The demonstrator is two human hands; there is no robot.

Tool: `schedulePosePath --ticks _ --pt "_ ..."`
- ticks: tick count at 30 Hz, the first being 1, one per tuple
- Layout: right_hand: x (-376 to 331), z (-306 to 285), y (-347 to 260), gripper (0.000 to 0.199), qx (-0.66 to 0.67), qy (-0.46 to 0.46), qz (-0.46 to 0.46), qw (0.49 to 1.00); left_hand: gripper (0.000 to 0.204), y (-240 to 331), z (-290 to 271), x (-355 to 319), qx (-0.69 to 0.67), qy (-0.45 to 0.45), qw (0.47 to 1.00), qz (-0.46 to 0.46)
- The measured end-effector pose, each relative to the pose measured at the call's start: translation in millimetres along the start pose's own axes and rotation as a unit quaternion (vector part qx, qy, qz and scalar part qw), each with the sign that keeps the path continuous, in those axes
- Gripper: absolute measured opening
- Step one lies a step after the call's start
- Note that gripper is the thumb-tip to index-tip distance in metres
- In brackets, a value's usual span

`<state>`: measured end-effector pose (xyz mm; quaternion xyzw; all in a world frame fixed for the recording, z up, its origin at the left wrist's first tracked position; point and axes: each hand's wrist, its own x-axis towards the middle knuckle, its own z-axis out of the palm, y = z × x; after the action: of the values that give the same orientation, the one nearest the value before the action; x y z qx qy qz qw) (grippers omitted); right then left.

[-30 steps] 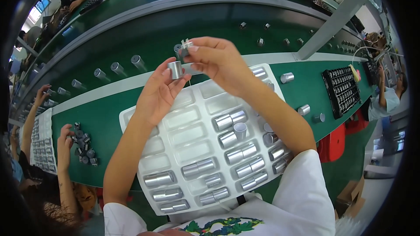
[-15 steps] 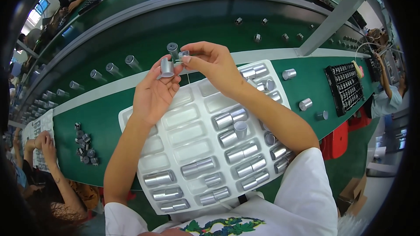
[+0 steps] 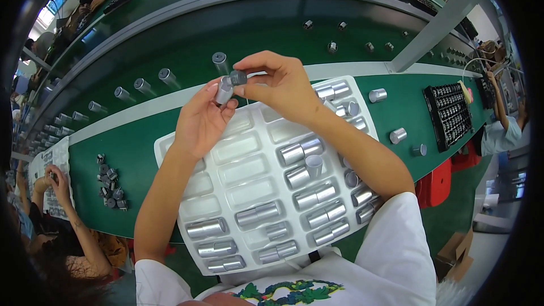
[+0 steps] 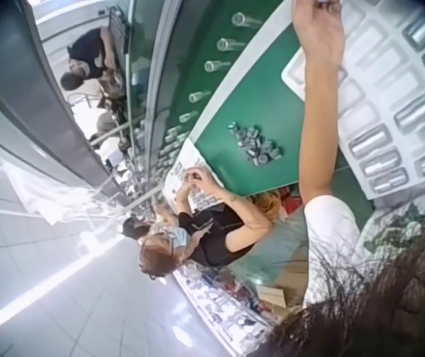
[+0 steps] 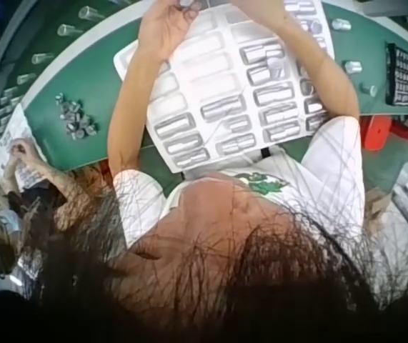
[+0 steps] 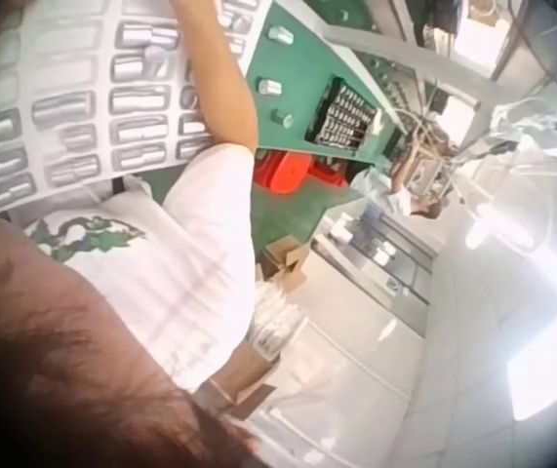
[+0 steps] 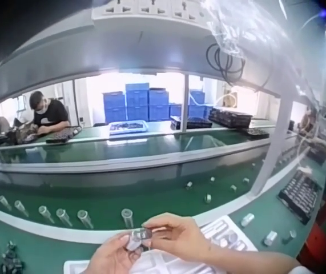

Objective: The person assembles small metal components by hand, taking them from a conveyor belt and organizing them into a plastic tray.

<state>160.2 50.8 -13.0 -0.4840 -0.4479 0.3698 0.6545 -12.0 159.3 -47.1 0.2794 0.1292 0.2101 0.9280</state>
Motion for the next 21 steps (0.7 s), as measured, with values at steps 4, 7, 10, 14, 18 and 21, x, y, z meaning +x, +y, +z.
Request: schedulePosePath --ticks 4,7,10,14,18,21 --pt "-1 1 1 0.037 -0.052 -0.026 -0.021 0.998 0.024 2 6 -1 0.018 -0.009 1.0 0.001" --pt "-3 -2 -1 0.038 -0.125 -0.045 -0.038 0.99 0.023 -2 4 -1 0.046 0.037 0.998 0.032" --pt "-5 -5 -3 0.037 -0.216 -0.058 -0.096 0.97 0.023 -5 -2 2 0.05 0.037 0.998 0.029" --pt "-6 1 -12 0.036 -0.282 -0.065 -0.142 0.947 0.024 -5 0 2 0.068 0.037 0.996 0.04" --pt "-7 1 -9 0.035 -0.3 -0.054 -0.188 0.934 0.031 -3 2 2 0.117 0.005 0.992 0.036" --pt "-9 11 -5 0.034 -0.37 -0.073 -0.19 0.906 0.032 -12 19 -3 0.227 0.02 0.973 0.025"
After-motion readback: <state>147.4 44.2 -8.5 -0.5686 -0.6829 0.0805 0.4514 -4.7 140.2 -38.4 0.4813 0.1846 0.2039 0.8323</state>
